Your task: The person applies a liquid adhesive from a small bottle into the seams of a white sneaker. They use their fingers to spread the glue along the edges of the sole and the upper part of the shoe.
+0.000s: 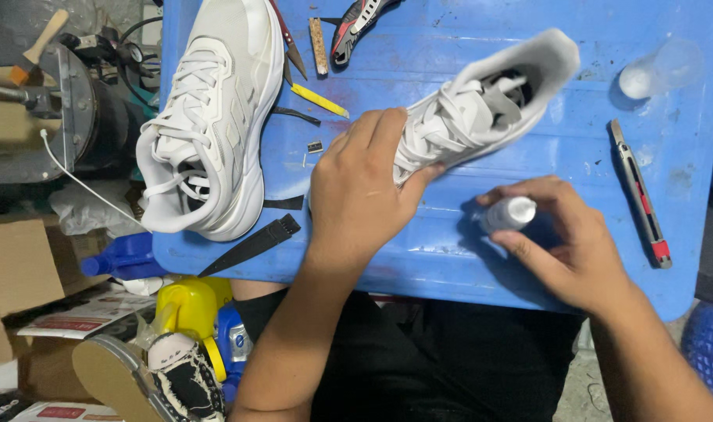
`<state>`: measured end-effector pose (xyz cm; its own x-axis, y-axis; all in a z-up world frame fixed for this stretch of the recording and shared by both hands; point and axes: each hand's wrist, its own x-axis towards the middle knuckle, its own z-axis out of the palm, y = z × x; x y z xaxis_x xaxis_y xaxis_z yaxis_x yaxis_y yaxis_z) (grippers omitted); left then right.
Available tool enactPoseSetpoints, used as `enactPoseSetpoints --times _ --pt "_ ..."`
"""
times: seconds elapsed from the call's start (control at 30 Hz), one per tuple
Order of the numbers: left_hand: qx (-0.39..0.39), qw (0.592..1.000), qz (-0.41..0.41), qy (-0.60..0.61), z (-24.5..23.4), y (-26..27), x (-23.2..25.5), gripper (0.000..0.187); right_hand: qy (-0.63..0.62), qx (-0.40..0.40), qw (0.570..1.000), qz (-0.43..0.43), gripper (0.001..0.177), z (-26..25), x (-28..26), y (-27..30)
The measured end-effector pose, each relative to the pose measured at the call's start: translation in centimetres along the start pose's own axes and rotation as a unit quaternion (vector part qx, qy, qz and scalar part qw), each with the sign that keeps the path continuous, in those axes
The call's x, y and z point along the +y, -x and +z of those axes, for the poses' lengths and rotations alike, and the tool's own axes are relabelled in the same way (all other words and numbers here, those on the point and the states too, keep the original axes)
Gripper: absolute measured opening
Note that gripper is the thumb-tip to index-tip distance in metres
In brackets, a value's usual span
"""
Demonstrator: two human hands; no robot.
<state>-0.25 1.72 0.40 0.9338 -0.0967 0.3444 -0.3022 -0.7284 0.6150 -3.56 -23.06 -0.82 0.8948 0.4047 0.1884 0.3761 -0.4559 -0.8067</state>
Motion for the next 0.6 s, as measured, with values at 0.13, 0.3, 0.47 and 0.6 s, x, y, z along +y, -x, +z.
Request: enactPoseSetpoints --times 0.13,0.3,0.47,0.6 --pt "-0.067 0.995 0.054 0.042 -0.7 -0.7 -1.3 0.067 -0.115 -0.057 0.991 0.029 0.045 0.7 0.0 2.1" --pt "-0.072 0.988 0.131 0.024 -2.0 -0.5 -1.8 0.085 -0.075 -0.073 0.992 0.066 0.060 0.3 -0.8 2.1" --pt "-0.097 0.993 0.072 0.014 -3.0 1.6 -1.9 0.081 -0.010 0.004 0.995 0.104 0.055 -4.5 -2.1 2.1" --pt "-0.018 0.997 0.026 -0.072 -2.8 2.6 -1.8 0.094 0.096 0.016 0.994 -0.053 0.043 -6.0 -3.3 -0.7"
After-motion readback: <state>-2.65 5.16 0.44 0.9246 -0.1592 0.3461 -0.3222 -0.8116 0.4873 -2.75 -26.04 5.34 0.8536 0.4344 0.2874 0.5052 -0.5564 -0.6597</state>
